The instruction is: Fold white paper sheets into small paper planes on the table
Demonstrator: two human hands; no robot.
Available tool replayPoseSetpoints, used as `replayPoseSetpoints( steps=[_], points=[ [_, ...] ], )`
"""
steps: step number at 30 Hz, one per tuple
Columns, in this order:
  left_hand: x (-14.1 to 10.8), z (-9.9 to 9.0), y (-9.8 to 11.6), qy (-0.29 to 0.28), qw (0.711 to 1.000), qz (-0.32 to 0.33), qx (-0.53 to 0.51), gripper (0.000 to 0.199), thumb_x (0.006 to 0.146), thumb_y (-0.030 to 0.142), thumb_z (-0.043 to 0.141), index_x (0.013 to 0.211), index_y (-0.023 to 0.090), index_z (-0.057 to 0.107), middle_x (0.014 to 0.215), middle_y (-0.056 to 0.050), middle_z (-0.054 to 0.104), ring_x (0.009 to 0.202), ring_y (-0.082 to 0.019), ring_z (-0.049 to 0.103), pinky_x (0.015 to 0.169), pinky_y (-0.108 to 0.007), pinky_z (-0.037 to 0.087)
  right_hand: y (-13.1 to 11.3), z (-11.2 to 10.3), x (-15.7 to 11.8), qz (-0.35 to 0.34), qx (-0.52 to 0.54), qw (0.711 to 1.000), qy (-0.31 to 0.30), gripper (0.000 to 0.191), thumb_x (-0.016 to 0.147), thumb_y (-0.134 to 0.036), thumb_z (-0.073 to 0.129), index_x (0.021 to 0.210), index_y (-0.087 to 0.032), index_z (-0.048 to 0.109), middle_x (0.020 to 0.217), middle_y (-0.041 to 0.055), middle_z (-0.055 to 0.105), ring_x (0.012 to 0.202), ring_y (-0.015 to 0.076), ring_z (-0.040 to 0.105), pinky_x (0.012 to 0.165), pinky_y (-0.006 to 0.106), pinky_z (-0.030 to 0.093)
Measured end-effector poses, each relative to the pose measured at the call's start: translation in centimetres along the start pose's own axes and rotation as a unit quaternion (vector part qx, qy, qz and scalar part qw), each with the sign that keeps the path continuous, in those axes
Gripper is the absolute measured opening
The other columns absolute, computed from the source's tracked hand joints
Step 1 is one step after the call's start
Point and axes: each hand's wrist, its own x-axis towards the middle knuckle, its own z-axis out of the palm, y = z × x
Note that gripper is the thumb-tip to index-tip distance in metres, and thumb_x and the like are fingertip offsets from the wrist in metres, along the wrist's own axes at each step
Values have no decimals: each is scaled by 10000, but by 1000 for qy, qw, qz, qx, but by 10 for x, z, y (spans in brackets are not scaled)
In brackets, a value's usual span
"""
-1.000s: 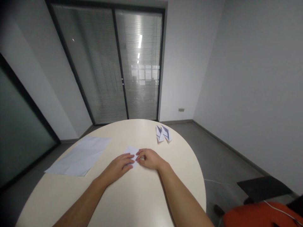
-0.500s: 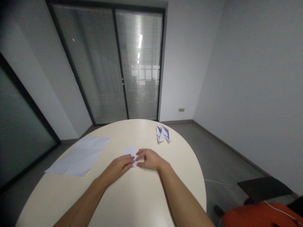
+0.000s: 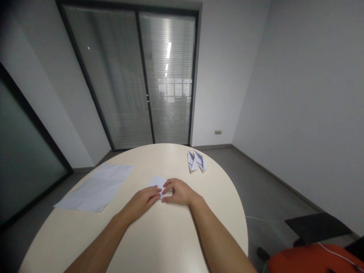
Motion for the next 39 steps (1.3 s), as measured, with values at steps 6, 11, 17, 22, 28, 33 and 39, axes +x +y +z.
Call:
replayPoseSetpoints(
  steps=[6, 11, 17, 22, 28, 33, 39],
  points=[
    [-2, -3, 5, 24, 999, -19, -35, 231, 977, 255, 537, 1114, 245, 723, 1181, -58, 744, 1182, -221, 664, 1055, -369, 500, -3, -1, 0, -15, -16, 1000, 3, 184, 840, -389, 765, 940, -242, 814, 1101, 73, 738, 1052, 222, 675, 970, 339, 494],
    [-3, 0, 1, 33, 999, -11, -30, 160, 943, 231, 578, 1036, 226, 708, 1201, -70, 728, 1189, -224, 648, 1071, -384, 486, -4, -1, 0, -8, -20, 1000, 10, 200, 867, -406, 736, 927, -230, 811, 1088, 79, 744, 1040, 224, 674, 931, 332, 503],
    [0, 4, -1, 40, 998, -18, -46, 193, 981, 235, 504, 1057, 226, 681, 1136, -65, 729, 1092, -207, 661, 997, -367, 513, -1, 1, 1, -7, -22, 1000, 8, 235, 781, -384, 823, 958, -231, 801, 1068, 71, 750, 1049, 229, 666, 987, 352, 479],
    [1, -1, 4, 55, 997, -34, -37, 182, 988, 255, 483, 1006, 210, 659, 1039, -77, 710, 1016, -218, 643, 927, -363, 509, 0, 1, 2, -1, -36, 999, 9, 191, 917, -385, 688, 936, -224, 788, 987, 61, 760, 977, 207, 673, 933, 326, 479],
    [-1, -10, 7, 51, 997, -65, -9, 149, 967, 239, 501, 953, 217, 647, 960, -58, 692, 934, -220, 640, 835, -335, 487, -11, -4, 4, 42, -44, 998, 14, 326, 979, -461, 584, 927, -203, 777, 888, 56, 769, 817, 187, 676, 752, 263, 458],
    [-1, -11, 7, 55, 994, -91, -32, 164, 974, 249, 498, 941, 227, 657, 928, -33, 702, 874, -201, 650, 789, -303, 469, -12, -3, 3, 62, -23, 998, 23, 276, 957, -424, 616, 960, -204, 782, 904, 48, 775, 771, 178, 676, 696, 251, 449],
    [1, -11, 7, 65, 993, -89, -36, 186, 982, 266, 475, 957, 218, 653, 930, -44, 708, 873, -206, 653, 792, -296, 463, -12, -2, 1, 56, -13, 998, 30, 202, 935, -322, 631, 985, -201, 785, 887, 40, 773, 742, 168, 662, 683, 249, 450]
  ],
)
